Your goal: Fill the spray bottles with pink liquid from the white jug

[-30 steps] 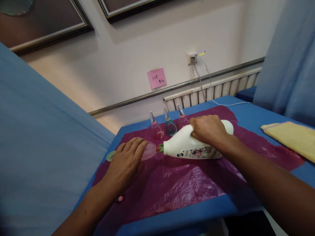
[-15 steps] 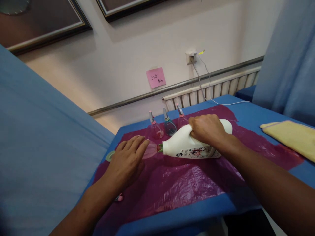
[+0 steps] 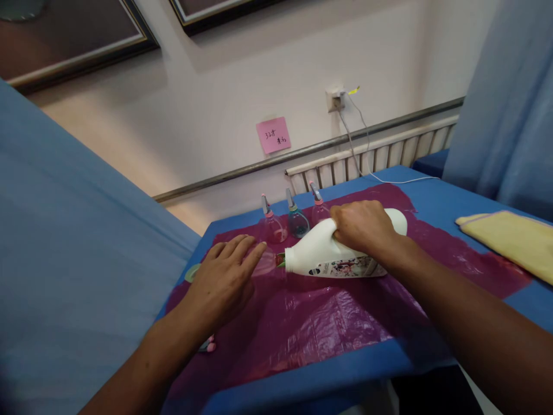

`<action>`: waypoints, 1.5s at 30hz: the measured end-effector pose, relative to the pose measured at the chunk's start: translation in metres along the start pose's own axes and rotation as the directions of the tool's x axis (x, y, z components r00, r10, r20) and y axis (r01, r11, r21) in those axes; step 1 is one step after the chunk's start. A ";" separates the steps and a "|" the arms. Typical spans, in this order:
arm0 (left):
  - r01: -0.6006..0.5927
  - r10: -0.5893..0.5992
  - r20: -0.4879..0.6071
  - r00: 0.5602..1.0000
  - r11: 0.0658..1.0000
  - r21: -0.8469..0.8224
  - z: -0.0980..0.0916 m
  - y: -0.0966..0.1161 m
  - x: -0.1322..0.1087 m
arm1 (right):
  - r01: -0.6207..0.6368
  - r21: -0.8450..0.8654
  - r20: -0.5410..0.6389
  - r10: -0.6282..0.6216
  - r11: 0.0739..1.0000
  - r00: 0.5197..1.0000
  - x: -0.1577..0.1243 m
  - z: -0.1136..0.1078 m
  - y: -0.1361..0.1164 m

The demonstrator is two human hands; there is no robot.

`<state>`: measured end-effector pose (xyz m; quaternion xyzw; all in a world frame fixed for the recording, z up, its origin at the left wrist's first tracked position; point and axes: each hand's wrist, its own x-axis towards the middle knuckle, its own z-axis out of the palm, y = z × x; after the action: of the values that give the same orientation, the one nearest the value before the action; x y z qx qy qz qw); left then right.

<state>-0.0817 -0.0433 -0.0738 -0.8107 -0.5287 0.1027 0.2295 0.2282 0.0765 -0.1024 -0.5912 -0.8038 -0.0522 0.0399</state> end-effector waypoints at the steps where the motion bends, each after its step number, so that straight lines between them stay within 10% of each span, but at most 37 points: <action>1: -0.010 0.010 -0.004 1.000 1.000 0.001 -0.001 0.000 0.001 | 0.003 0.000 -0.007 -0.003 1.000 1.000 0.000 0.000 0.000; 31: -0.211 0.214 -0.015 0.977 0.972 0.107 -0.035 0.018 0.024 | 0.018 0.006 -0.010 -0.018 1.000 1.000 -0.001 0.000 -0.003; 45: -0.125 0.132 -0.062 0.989 0.987 0.105 -0.038 0.008 0.024 | -0.043 0.034 -0.039 0.045 0.998 0.998 -0.002 0.004 0.016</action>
<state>-0.0497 -0.0347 -0.0424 -0.8335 -0.4611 0.1158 0.2813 0.2440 0.0803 -0.1063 -0.6069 -0.7904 -0.0495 0.0668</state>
